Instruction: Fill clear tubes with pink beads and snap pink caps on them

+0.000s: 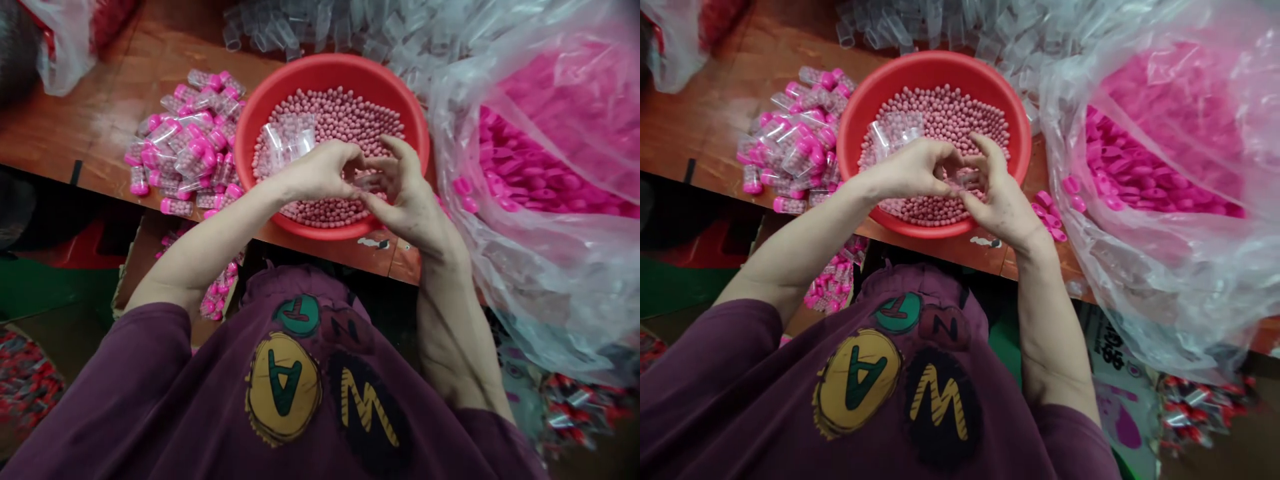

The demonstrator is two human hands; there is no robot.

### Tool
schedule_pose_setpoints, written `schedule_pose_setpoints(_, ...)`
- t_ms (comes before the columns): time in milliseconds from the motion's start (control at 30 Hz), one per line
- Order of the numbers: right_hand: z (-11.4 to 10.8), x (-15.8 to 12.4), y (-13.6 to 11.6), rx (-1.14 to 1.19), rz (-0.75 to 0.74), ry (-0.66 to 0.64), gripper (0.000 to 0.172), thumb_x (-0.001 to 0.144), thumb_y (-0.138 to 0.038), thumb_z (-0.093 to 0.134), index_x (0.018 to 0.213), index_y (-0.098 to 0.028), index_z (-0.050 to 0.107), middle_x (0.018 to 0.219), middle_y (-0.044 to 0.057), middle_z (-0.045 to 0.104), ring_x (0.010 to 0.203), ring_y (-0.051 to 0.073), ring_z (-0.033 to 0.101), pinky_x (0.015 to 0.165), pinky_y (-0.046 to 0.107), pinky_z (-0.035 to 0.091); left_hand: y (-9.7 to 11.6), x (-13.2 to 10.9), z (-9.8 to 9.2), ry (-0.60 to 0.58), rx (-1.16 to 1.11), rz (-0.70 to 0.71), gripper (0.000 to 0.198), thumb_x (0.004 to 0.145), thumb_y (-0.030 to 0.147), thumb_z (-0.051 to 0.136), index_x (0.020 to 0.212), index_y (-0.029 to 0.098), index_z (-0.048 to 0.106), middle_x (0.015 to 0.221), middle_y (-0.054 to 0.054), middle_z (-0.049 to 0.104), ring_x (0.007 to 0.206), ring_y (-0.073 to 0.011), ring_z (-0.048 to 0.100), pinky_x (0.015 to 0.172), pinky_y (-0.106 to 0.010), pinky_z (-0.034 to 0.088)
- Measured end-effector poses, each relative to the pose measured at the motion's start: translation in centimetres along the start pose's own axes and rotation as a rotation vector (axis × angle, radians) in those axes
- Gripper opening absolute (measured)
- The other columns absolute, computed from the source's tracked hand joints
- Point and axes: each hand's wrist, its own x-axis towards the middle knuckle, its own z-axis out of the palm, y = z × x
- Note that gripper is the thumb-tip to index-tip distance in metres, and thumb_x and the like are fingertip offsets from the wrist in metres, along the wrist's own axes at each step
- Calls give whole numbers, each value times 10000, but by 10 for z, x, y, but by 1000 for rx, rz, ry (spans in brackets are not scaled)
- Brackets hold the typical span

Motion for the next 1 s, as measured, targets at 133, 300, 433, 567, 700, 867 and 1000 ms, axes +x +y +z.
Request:
schedule_pose_setpoints(133, -33, -23, 14, 11, 33, 253, 512, 1056, -429, 718, 1554, -368, 617, 1550, 91, 762, 1133, 242, 801, 1087, 479, 686, -5, 7, 5, -30, 206, -18, 64, 828, 140, 782, 839, 200, 763, 889, -79, 706, 1178, -334, 730, 1162, -458, 540)
schedule_pose_setpoints(300, -49, -69, 49, -286, 207, 270, 202, 1019, -341, 662, 1104, -246, 819, 1060, 115, 865, 931, 270, 779, 1004, 511, 669, -17, 16, 36, -55, 347, -84, 158, 774, 33, 676, 774, 190, 696, 940, -133, 684, 1250, -379, 705, 1247, -493, 473)
schedule_pose_setpoints(433, -8, -81, 74, -442, 403, 160, 367, 957, -399, 710, 1244, -180, 779, 1095, 162, 835, 950, 331, 767, 939, 537, 671, -18, 34, 61, -108, 261, -86, 292, 647, -4, 684, 630, 245, 533, 782, -58, 577, 1040, -317, 681, 1165, -461, 508)
schedule_pose_setpoints(567, 18, -74, 95, -472, 405, 270, 228, 944, -331, 641, 1111, -212, 740, 1117, 179, 799, 1013, 343, 742, 988, 553, 655, -7, 38, 56, -126, 179, -102, 273, 690, 54, 713, 641, 252, 531, 703, -2, 534, 785, -217, 539, 1021, -468, 536)
schedule_pose_setpoints(700, -8, -67, 107, -300, 320, 502, 185, 929, -419, 668, 1004, -250, 686, 983, 108, 762, 950, 307, 723, 991, 562, 645, 11, 20, 37, 25, -138, -143, 208, 759, 84, 776, 955, 152, 787, 944, -41, 746, 898, -185, 654, 998, -388, 547)
schedule_pose_setpoints(867, -35, -45, 78, 146, 216, 681, 423, 884, -572, 856, 1158, -323, 650, 956, 14, 739, 749, 213, 672, 664, 387, 596, 29, -11, 27, 40, -730, -298, 129, 914, 137, 820, 1043, 134, 830, 1044, -55, 797, 943, -124, 705, 944, -295, 568)
schedule_pose_setpoints(1000, -19, -12, 31, -25, -24, 566, 304, 960, -435, 777, 1216, -295, 689, 1117, 49, 786, 997, 260, 780, 940, 475, 691, 34, -26, 37, 88, -1037, -460, 96, 1050, 169, 720, 1087, 153, 807, 1024, -74, 828, 898, -155, 766, 807, -297, 608)
